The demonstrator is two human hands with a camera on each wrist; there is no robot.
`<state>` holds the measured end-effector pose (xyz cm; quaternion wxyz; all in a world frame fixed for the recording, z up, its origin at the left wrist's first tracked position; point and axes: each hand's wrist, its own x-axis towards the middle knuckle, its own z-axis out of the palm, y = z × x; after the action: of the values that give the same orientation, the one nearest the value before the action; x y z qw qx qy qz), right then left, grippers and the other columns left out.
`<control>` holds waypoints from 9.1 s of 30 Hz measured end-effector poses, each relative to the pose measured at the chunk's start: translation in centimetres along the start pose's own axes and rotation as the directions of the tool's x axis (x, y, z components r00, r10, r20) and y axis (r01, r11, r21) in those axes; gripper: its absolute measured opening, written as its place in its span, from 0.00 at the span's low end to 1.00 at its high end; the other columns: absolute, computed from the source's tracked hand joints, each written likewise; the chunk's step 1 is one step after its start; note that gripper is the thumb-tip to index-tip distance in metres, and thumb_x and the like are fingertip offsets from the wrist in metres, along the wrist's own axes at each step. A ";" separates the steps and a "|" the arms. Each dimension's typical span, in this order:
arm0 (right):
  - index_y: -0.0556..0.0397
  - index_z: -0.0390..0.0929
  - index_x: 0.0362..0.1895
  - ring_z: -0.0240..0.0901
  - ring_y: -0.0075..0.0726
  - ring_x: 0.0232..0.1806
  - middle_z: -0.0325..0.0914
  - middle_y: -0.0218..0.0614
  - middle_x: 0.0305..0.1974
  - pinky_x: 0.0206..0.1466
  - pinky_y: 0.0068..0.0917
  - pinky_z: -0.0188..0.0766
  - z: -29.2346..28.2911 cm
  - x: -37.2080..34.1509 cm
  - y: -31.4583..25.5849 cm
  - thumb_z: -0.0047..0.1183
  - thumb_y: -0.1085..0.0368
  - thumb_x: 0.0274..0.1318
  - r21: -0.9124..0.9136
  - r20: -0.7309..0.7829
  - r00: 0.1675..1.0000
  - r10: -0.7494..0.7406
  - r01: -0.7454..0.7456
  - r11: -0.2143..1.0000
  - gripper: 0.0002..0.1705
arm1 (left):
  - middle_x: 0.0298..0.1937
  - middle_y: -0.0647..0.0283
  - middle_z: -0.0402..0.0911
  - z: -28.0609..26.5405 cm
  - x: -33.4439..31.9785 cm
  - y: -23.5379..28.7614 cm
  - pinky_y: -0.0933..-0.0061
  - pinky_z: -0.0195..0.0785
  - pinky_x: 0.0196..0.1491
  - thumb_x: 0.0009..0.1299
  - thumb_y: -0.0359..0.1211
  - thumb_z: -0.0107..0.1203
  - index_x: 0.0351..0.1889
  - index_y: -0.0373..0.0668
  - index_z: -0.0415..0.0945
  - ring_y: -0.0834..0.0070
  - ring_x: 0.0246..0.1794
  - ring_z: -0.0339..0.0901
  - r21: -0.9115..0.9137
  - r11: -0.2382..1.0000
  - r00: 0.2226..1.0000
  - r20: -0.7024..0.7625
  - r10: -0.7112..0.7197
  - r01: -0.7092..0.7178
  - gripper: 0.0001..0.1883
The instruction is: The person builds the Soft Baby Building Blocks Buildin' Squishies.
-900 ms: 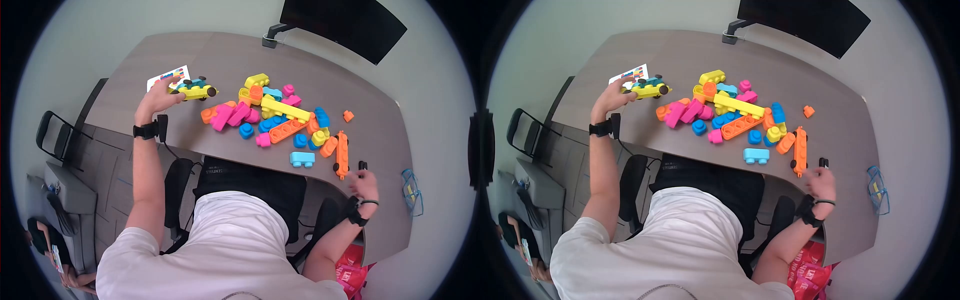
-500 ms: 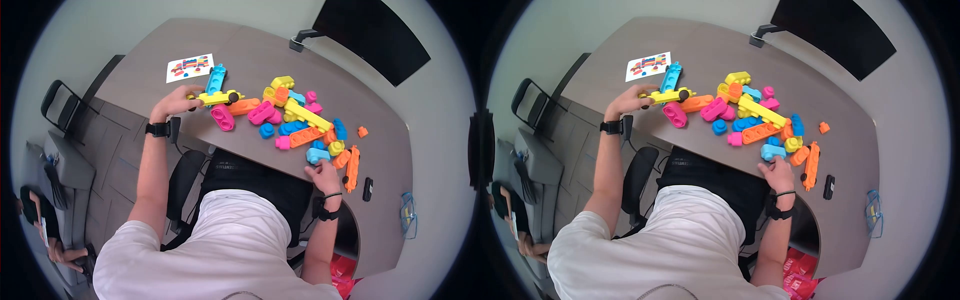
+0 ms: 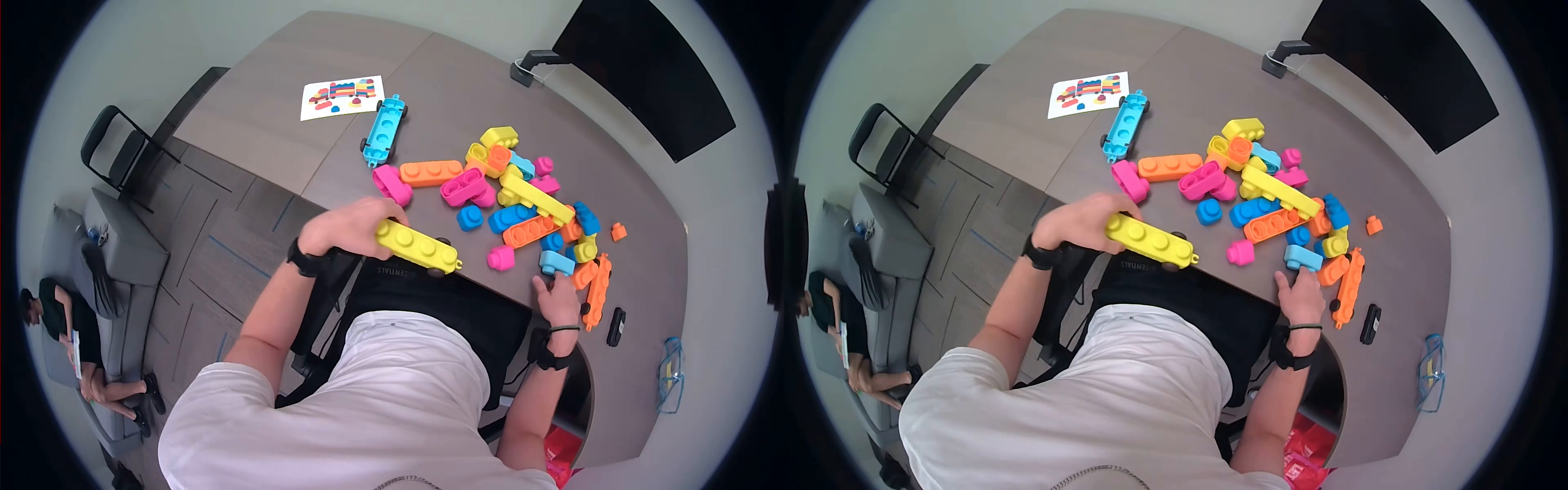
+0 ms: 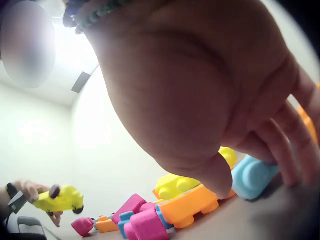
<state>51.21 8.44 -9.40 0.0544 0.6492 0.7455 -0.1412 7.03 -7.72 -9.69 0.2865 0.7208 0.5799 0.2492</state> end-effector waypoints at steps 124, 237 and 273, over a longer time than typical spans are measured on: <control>0.48 0.80 0.68 0.80 0.50 0.59 0.83 0.40 0.51 0.61 0.48 0.77 -2.2 2.3 -14.0 0.78 0.51 0.57 -0.080 -0.223 0.401 -0.889 0.901 0.426 0.38 | 0.49 0.54 0.89 1.4 6.6 3.6 0.53 0.78 0.60 0.55 0.26 0.83 0.48 0.40 0.83 0.50 0.57 0.85 0.050 0.952 0.947 -0.134 -0.292 0.301 0.24; 0.56 0.72 0.69 0.79 0.60 0.65 0.83 0.49 0.57 0.60 0.53 0.84 -2.6 0.6 -14.8 0.75 0.62 0.62 0.019 -0.119 0.489 -0.864 0.871 0.490 0.36 | 0.53 0.51 0.92 -0.5 6.1 7.1 0.54 0.81 0.60 0.60 0.21 0.77 0.55 0.38 0.87 0.48 0.58 0.88 0.069 0.998 0.980 -0.201 0.000 0.014 0.23; 0.49 0.86 0.57 0.91 0.57 0.56 0.91 0.47 0.52 0.56 0.54 0.87 -7.2 5.2 -5.5 0.72 0.48 0.66 -0.271 -0.255 0.952 -0.170 0.098 0.958 0.24 | 0.47 0.50 0.88 0.9 6.1 4.8 0.49 0.78 0.55 0.58 0.23 0.78 0.51 0.42 0.80 0.45 0.53 0.85 0.024 0.988 0.954 -0.264 -0.144 0.155 0.25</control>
<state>45.73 14.80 -3.10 0.0235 0.5975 0.8003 0.0439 12.28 -2.67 -6.79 0.2095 0.6419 0.6709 0.3066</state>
